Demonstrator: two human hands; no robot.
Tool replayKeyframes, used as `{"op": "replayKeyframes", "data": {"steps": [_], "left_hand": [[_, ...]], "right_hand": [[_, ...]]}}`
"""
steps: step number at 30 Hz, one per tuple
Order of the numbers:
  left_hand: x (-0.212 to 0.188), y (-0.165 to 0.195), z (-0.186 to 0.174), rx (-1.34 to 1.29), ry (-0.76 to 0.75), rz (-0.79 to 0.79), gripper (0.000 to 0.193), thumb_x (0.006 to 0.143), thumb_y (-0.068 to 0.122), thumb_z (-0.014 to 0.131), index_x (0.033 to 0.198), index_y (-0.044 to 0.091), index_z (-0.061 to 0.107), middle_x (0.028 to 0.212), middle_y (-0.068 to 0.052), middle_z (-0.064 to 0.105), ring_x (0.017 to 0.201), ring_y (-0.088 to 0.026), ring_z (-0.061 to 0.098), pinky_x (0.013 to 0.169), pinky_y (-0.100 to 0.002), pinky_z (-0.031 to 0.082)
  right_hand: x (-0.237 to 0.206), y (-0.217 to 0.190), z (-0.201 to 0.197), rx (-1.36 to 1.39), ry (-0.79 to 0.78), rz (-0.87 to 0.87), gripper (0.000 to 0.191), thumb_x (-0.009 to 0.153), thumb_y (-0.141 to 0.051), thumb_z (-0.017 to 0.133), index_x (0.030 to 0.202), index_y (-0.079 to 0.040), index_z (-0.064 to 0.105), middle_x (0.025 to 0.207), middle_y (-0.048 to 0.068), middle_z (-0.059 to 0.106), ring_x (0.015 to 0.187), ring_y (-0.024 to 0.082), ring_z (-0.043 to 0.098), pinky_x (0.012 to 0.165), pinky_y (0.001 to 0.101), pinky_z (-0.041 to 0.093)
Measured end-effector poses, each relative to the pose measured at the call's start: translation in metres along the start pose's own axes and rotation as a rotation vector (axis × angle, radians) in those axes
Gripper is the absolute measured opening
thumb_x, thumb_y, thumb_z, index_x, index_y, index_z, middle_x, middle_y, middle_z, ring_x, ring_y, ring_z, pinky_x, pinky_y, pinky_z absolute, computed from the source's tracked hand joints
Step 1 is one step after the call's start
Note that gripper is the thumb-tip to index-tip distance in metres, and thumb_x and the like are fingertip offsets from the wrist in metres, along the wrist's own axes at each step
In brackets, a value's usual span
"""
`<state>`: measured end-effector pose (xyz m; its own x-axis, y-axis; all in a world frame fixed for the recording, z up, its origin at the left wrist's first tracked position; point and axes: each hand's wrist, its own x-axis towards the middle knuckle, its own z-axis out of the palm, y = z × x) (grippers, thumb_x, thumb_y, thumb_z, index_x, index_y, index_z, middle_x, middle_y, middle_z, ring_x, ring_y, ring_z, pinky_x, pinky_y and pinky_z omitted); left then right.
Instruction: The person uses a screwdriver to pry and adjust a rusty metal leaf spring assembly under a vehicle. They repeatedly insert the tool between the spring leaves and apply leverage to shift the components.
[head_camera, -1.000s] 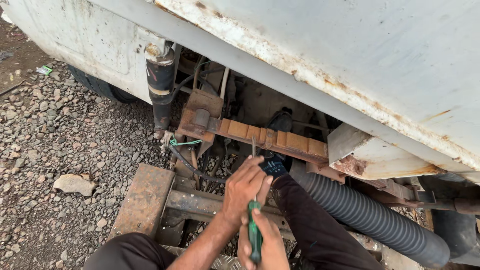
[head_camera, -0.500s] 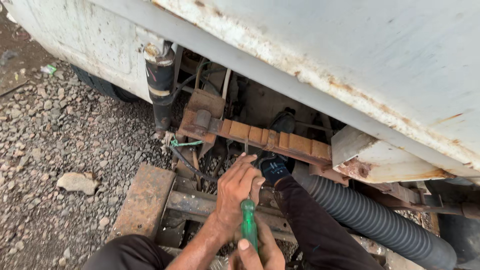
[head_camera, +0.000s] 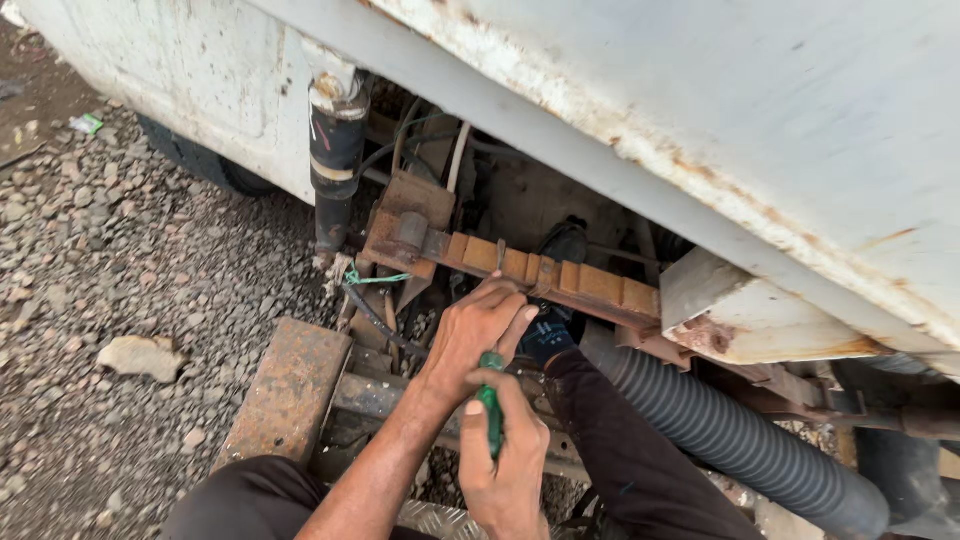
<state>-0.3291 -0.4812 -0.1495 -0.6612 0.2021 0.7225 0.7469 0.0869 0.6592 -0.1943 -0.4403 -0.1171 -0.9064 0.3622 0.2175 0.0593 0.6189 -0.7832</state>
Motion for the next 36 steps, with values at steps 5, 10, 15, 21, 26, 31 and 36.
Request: {"op": "replayKeyframes", "data": {"steps": [5,10,15,21,26,31,36], "left_hand": [[-0.024,0.023,0.004,-0.006,0.064,-0.126,0.025,0.100,0.014,0.062,0.079,-0.001,0.063,0.076,-0.017,0.066,0.076,-0.034,0.069,0.094,-0.047,0.060],[-0.023,0.018,0.004,0.064,0.098,-0.075,0.022,0.099,0.013,0.062,0.082,0.000,0.065,0.081,-0.017,0.068,0.080,-0.033,0.069,0.096,-0.047,0.058],[-0.019,0.027,-0.001,0.107,0.170,-0.072,0.026,0.096,0.015,0.068,0.078,-0.003,0.063,0.081,-0.019,0.067,0.079,-0.037,0.066,0.099,-0.048,0.056],[-0.016,0.037,0.001,0.150,0.228,-0.116,0.025,0.096,0.012,0.067,0.076,-0.001,0.064,0.076,-0.016,0.066,0.077,-0.034,0.067,0.092,-0.048,0.057],[-0.014,0.029,0.005,0.204,0.185,-0.115,0.027,0.096,0.014,0.069,0.073,0.000,0.062,0.075,-0.017,0.066,0.079,-0.035,0.067,0.095,-0.048,0.056],[-0.004,0.004,0.007,0.212,0.169,-0.070,0.025,0.095,0.016,0.071,0.077,0.000,0.063,0.081,-0.018,0.067,0.084,-0.034,0.068,0.101,-0.047,0.054],[-0.007,-0.003,0.019,0.212,0.161,-0.111,0.021,0.092,0.017,0.074,0.080,0.001,0.067,0.086,-0.017,0.070,0.088,-0.031,0.070,0.104,-0.045,0.055]], "right_hand": [[-0.021,0.000,-0.018,-0.050,-0.030,-0.057,0.018,0.086,-0.017,0.064,0.096,-0.004,0.071,0.055,0.005,0.055,0.049,0.010,0.054,0.049,0.0278,0.041],[-0.015,0.007,-0.012,0.110,-0.068,-0.062,0.016,0.090,-0.016,0.061,0.097,-0.002,0.067,0.059,0.004,0.051,0.054,0.008,0.049,0.050,0.0267,0.036],[-0.002,-0.006,-0.028,0.058,-0.271,0.018,0.019,0.086,-0.019,0.062,0.096,-0.003,0.066,0.059,0.005,0.062,0.050,0.011,0.058,0.050,0.0288,0.045],[0.023,-0.033,-0.066,-0.147,-0.592,-0.069,0.028,0.079,-0.026,0.072,0.095,-0.005,0.062,0.061,0.006,0.063,0.053,0.018,0.066,0.054,0.0318,0.052],[0.053,-0.037,-0.079,-0.416,-0.788,-0.363,0.040,0.074,-0.036,0.080,0.093,-0.004,0.066,0.067,0.013,0.063,0.055,0.027,0.064,0.053,0.0395,0.048],[0.074,-0.008,-0.056,-0.459,-0.856,-0.311,0.034,0.078,-0.036,0.071,0.084,-0.005,0.060,0.061,0.013,0.063,0.051,0.028,0.064,0.051,0.0435,0.050],[0.027,0.042,-0.023,-0.444,-0.859,-0.268,0.032,0.080,-0.035,0.069,0.089,-0.005,0.060,0.059,0.015,0.064,0.051,0.030,0.064,0.052,0.0465,0.051]]}}
